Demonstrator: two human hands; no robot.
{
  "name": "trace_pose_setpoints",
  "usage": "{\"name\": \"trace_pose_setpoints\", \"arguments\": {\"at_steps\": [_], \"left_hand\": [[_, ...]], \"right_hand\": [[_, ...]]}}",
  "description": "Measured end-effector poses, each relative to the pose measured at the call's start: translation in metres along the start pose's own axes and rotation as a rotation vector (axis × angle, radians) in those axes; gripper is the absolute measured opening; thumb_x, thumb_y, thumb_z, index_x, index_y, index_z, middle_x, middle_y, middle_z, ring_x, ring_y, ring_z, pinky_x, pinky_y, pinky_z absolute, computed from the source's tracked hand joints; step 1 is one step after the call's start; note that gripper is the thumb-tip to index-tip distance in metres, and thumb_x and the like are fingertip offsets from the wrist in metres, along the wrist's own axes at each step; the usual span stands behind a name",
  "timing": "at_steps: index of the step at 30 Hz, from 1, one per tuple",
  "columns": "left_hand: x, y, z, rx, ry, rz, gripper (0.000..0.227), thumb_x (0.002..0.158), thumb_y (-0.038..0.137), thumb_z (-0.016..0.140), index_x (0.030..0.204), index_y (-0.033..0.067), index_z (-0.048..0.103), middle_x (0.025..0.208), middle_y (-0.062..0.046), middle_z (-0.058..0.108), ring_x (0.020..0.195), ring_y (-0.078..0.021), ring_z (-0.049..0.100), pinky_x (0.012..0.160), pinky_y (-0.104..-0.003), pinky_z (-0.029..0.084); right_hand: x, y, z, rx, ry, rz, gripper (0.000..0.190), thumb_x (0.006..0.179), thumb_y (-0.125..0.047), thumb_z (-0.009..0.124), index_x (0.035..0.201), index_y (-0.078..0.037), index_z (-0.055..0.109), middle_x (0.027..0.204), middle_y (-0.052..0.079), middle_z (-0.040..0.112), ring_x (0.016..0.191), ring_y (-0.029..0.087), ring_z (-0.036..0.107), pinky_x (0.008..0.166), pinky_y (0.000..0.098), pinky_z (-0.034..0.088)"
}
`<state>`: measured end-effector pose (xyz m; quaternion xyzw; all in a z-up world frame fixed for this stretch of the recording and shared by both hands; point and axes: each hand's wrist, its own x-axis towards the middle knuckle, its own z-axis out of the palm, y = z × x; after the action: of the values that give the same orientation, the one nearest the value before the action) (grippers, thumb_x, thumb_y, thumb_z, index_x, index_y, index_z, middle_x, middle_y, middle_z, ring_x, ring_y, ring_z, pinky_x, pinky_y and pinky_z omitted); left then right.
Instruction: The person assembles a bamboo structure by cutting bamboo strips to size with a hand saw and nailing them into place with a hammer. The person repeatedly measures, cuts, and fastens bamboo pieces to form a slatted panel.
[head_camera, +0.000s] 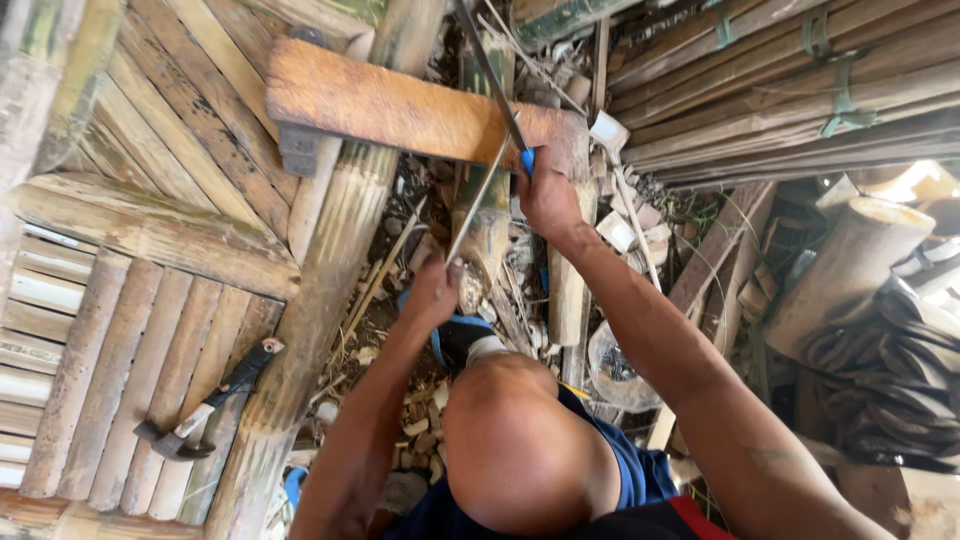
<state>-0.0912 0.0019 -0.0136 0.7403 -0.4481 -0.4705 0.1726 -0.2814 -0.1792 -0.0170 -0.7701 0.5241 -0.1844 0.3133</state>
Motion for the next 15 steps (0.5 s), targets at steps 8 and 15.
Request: {"name": "trace_pose_setpoints", "arguments": {"at_steps": [8,15], "left_hand": [[0.003,-0.009,0.022,-0.001,0.026,0.119,0.049,0.098,0.009,0.054,0.141,-0.0103,0.039,0.096,-0.034,0.064,0.075,-0.0459,0.066,0.06,-0.052,0.054],[0.011,-0.007,0.019,-0.011,0.003,0.117,0.054,0.098,0.006,0.052,0.149,-0.0048,0.037,0.093,-0.027,0.069,0.07,-0.0369,0.07,0.057,-0.048,0.056]], "right_hand": [[-0.009,0.008,-0.002,-0.042,0.088,0.13,0.03,0.107,-0.027,0.055,0.126,-0.008,0.043,0.079,0.027,0.071,0.068,0.05,0.069,0.059,0.0599,0.055],[0.006,-0.003,0.001,-0.213,-0.04,0.133,0.03,0.111,-0.031,0.052,0.121,-0.005,0.042,0.077,0.028,0.069,0.062,0.05,0.066,0.057,0.0603,0.055]]}}
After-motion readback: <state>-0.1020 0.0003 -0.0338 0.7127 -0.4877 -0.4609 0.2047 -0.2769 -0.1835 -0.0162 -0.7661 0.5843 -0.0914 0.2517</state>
